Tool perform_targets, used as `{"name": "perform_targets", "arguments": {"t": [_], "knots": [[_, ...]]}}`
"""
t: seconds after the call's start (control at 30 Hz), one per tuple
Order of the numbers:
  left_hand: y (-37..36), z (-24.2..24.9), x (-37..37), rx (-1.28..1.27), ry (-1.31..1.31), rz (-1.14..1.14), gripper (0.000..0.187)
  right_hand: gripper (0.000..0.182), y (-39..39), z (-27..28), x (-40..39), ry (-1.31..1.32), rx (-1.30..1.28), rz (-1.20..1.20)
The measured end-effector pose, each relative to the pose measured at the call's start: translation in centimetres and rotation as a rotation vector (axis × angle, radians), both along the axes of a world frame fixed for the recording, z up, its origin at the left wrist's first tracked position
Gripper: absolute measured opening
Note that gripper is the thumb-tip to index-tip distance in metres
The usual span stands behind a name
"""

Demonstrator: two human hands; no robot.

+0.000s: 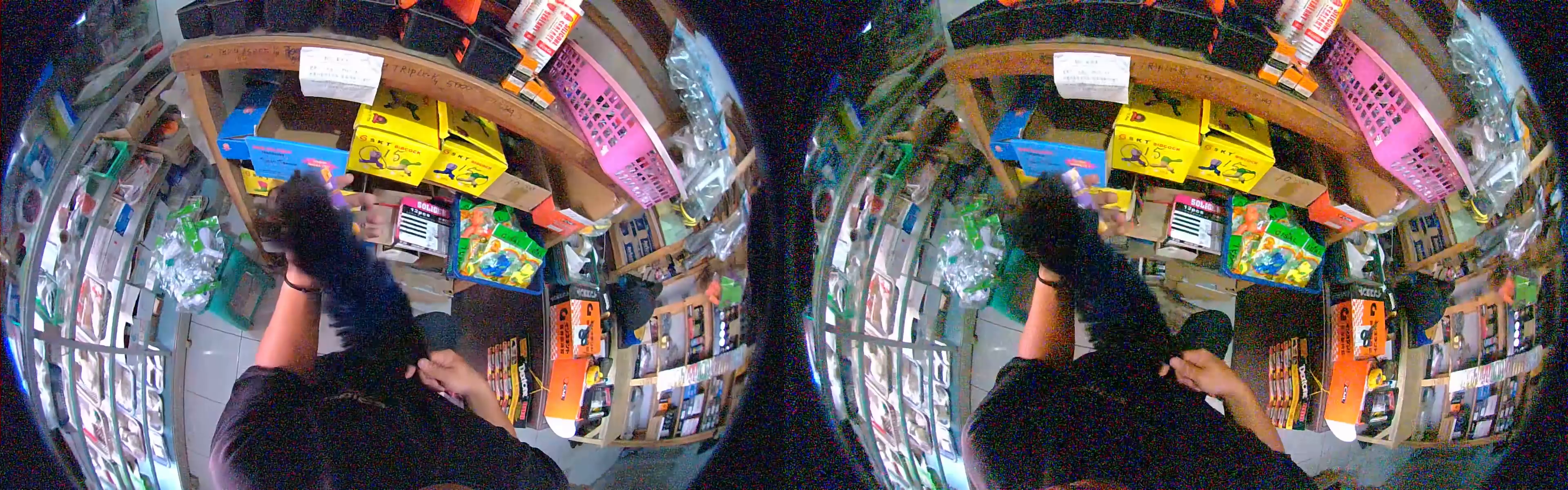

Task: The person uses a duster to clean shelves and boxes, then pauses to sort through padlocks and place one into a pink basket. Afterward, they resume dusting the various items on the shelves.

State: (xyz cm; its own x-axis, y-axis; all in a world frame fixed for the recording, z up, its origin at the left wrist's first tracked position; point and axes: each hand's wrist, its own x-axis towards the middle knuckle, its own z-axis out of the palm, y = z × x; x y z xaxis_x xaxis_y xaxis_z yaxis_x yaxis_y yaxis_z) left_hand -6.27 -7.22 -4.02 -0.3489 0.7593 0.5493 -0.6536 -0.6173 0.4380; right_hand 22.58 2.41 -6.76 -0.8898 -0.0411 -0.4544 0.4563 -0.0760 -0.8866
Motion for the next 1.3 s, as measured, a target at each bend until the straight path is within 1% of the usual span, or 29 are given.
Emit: {"name": "perform_targets", "arguments": {"t": [0.07, 0.1, 0.13, 0.17, 0.2, 0.27, 0.3, 0.33, 0.4, 0.47, 0.5, 0.53, 0.57, 0.6, 0.63, 0.67, 0.73, 0.8, 0.87, 0.93, 0.97, 1.0, 1.03, 1.07, 1.13, 1.17, 1.2, 1.27, 1.3], "knots": [[-0.5, 0.6, 0.2, -0.049, -0.047, -0.06, 0.059, 0.031, 0.1, -1.0, 0.4, -0.047, -0.073, -0.201], [-1.0, 2.8, 2.2, -0.094, -0.257, 0.102, 0.06, 0.031, -0.1, -0.6, 0.2, -0.062, -0.089, -0.275], [-1.2, 4.1, 3.4, -0.139, -0.465, 0.267, 0.062, 0.031, -0.3, -0.3, 0.1, -0.065, -0.099, -0.27], [-1.1, 4.3, 3.5, -0.121, -0.525, 0.263, 0.061, 0.031, -0.2, 0.0, 0.0, -0.059, -0.081, -0.133], [-1.4, 3.4, 2.8, -0.128, -0.519, 0.269, 0.061, 0.03, -0.1, 0.1, 0.0, -0.049, -0.061, 0.003], [-2.0, -0.4, 0.6, -0.264, -0.043, 0.157, 0.06, 0.031, 0.2, -0.3, 0.0, -0.036, -0.015, 0.083], [-1.5, -1.3, -0.3, -0.083, -0.181, -0.043, 0.058, 0.031, 0.3, -0.4, 0.0, -0.041, -0.044, -0.018], [-2.4, 1.3, 2.3, -0.219, -0.529, 0.221, 0.066, 0.031, 0.3, -0.6, 0.0, -0.048, -0.074, -0.12], [-2.6, 3.9, 3.5, -0.348, -0.463, 0.464, 0.067, 0.032, 0.0, -0.7, -0.2, -0.038, -0.062, -0.184], [-2.6, 2.5, 2.8, -0.317, -0.441, 0.428, 0.068, 0.033, -0.1, -0.7, -0.3, -0.036, -0.02, 0.026], [-2.6, 1.0, 1.8, -0.188, -0.208, 0.24, 0.067, 0.032, -0.1, 0.2, -0.4, -0.06, 0.002, 0.123], [-2.6, -0.3, 0.8, -0.058, 0.023, 0.051, 0.067, 0.032, -0.2, 0.2, -0.3, -0.058, 0.003, 0.122], [-2.8, 0.0, 0.0, -0.053, -0.038, -0.13, 0.068, 0.032, -0.3, 0.2, -0.2, -0.068, -0.032, 0.027], [-2.8, 0.1, 0.6, -0.049, -0.042, -0.128, 0.068, 0.032, -0.3, 0.2, 0.1, -0.08, -0.066, -0.067], [-3.0, 1.9, 2.1, -0.065, -0.398, 0.048, 0.066, 0.032, -0.4, -0.6, 0.4, -0.082, -0.126, -0.173], [-3.1, 2.8, 3.1, -0.081, -0.755, 0.227, 0.065, 0.032, -0.5, -0.5, 0.4, -0.092, -0.121, -0.17], [-3.2, 1.2, 2.6, -0.068, -0.739, 0.216, 0.064, 0.032, -0.5, -0.1, 0.2, -0.11, 0.0, 0.031], [-3.0, -0.5, 0.8, -0.006, -0.059, -0.027, 0.063, 0.032, -0.6, 0.3, 0.2, -0.118, -0.008, 0.108], [-3.6, -0.1, 1.0, -0.061, -0.089, -0.088, 0.063, 0.032, -0.5, -0.3, 0.6, -0.128, -0.103, -0.085], [-3.5, 2.5, 3.6, -0.191, -0.649, 0.424, 0.061, 0.032, -0.7, -0.6, 0.6, -0.095, -0.132, -0.154], [-3.6, 1.9, 3.3, -0.014, -0.767, 0.253, 0.062, 0.032, -0.9, -0.4, 0.6, -0.095, -0.128, -0.087], [-3.6, 0.6, 2.5, -0.013, -0.766, 0.25, 0.062, 0.032, -1.0, -0.3, 0.5, -0.092, -0.122, -0.021], [-3.5, -0.7, 1.5, 0.003, -0.426, 0.107, 0.062, 0.032, -1.1, -0.2, 0.6, -0.088, -0.009, 0.09], [-3.5, -2.0, 0.8, 0.02, -0.085, -0.033, 0.063, 0.032, -1.2, -0.1, 0.6, -0.085, -0.004, 0.087], [-3.8, -0.7, 1.5, 0.028, -0.12, -0.077, 0.063, 0.033, -1.4, 0.2, 0.8, -0.161, 0.025, -0.018], [-4.0, 1.0, 2.9, -0.052, -0.41, 0.137, 0.062, 0.034, -1.1, -0.4, 1.0, -0.056, 0.008, -0.104], [-4.2, 2.1, 3.7, -0.136, -0.701, 0.354, 0.061, 0.034, -1.2, 0.0, 1.0, -0.063, 0.009, -0.102], [-4.8, 1.0, 3.2, -0.116, -0.744, 0.307, 0.061, 0.035, -1.3, 1.0, 0.5, -0.114, -0.003, -0.075], [-4.9, -0.1, 2.5, -0.014, -0.446, 0.155, 0.061, 0.036, -1.3, 1.0, 0.5, -0.158, -0.015, 0.015]]}}
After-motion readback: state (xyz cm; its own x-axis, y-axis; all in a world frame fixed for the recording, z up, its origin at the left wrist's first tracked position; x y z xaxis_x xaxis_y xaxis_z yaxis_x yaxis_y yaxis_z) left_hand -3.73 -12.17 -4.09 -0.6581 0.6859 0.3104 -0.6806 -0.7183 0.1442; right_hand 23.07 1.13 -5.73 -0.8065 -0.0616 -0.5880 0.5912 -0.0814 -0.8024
